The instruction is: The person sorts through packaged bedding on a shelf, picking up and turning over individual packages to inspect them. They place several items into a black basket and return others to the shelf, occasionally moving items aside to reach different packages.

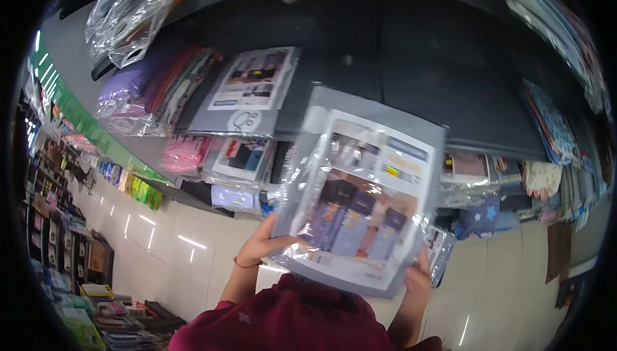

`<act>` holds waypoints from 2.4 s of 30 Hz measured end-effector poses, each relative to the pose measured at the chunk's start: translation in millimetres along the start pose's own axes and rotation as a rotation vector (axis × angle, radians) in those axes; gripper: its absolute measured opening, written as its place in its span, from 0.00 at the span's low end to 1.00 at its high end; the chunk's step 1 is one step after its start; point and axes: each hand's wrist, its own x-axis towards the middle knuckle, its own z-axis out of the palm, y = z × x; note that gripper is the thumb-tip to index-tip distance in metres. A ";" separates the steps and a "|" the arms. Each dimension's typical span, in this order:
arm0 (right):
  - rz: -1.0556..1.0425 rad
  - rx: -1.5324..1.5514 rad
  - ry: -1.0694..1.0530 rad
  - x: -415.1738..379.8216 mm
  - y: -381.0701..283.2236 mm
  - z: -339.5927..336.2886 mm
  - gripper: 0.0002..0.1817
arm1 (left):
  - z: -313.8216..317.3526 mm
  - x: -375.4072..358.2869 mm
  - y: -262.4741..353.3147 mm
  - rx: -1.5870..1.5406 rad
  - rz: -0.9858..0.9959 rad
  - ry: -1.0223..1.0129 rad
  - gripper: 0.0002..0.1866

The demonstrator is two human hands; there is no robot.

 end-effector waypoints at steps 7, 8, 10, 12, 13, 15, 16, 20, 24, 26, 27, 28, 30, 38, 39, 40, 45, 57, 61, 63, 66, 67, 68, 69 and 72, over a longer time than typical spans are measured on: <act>0.467 -0.262 -0.333 108.2 43.5 132.2 0.29 | -134.5 -26.2 57.4 0.114 0.167 0.411 0.31; 0.445 -0.267 -0.304 122.9 54.8 148.0 0.28 | -152.5 -22.7 67.9 0.103 0.152 0.437 0.31; 0.384 -0.347 -0.257 152.8 74.4 177.6 0.28 | -189.5 -2.6 91.8 0.323 0.172 0.489 0.30; 0.321 -0.391 -0.205 178.1 82.4 208.0 0.28 | -217.8 19.6 115.1 0.505 0.207 0.489 0.29; 0.287 -0.395 -0.180 191.7 83.5 227.1 0.29 | -240.9 29.2 114.0 0.647 0.197 0.542 0.28; 0.177 -0.507 -0.117 216.6 95.3 252.4 0.29 | -287.4 53.7 106.1 0.927 0.182 0.640 0.28; 0.106 -0.614 -0.079 227.5 106.8 256.2 0.29 | -298.3 64.3 108.8 1.044 0.190 0.648 0.27; -0.174 -1.417 0.106 259.8 108.8 283.6 0.32 | -327.0 100.3 126.2 1.269 0.172 0.655 0.27; -0.207 -1.597 0.190 279.2 94.7 301.9 0.25 | -334.4 111.4 136.1 1.280 0.067 0.635 0.28; -0.289 -1.612 0.182 291.0 98.7 303.1 0.22 | -341.4 114.3 137.6 1.270 0.031 0.631 0.28; -0.323 -1.634 0.173 299.6 104.6 299.8 0.22 | -351.7 117.8 135.2 1.278 0.030 0.622 0.29; -0.355 -1.655 0.165 304.7 109.0 297.4 0.22 | -358.4 120.2 133.3 1.276 0.037 0.622 0.30; -0.309 -1.661 0.170 308.1 113.0 297.0 0.22 | -369.9 122.3 129.0 1.271 0.052 0.629 0.30; -0.491 -1.099 0.175 239.7 96.2 258.3 0.16 | -312.0 90.8 152.8 1.446 0.461 0.853 0.24; -0.543 -1.058 0.163 220.2 100.4 233.9 0.17 | -294.2 84.3 152.8 1.303 0.550 0.837 0.21; -0.598 -1.025 0.161 200.7 105.9 212.6 0.19 | -277.4 79.3 148.3 1.147 0.631 0.812 0.19; -0.320 -0.991 0.684 94.2 145.1 136.4 0.25 | -201.5 68.9 94.2 0.957 0.726 0.543 0.09; -0.206 -0.885 1.196 -84.8 150.7 42.1 0.16 | 4.3 117.8 -108.2 0.431 0.221 -0.139 0.10; -0.021 -0.547 1.259 -129.4 165.9 -30.3 0.13 | 46.8 130.0 -186.8 0.474 0.144 -0.237 0.09; 0.126 -0.117 1.259 -142.6 185.1 -83.2 0.09 | 81.9 147.0 -215.3 0.717 0.078 -0.426 0.08; 0.199 0.363 1.370 -142.7 231.6 -169.9 0.10 | 107.7 182.4 -302.1 0.926 0.008 -0.660 0.13; 0.232 0.385 1.374 -139.5 249.0 -196.1 0.11 | 117.0 196.7 -335.1 0.957 -0.059 -0.672 0.15; 0.264 0.411 1.377 -134.5 268.3 -217.6 0.11 | 122.7 212.3 -366.5 0.991 -0.126 -0.685 0.18; 0.298 0.435 1.379 -130.3 280.3 -234.2 0.12 | 124.0 228.4 -397.4 1.054 -0.082 -0.707 0.20; 0.391 0.456 1.358 -113.5 296.4 -269.7 0.13 | 113.7 275.0 -479.9 1.263 0.021 -0.748 0.27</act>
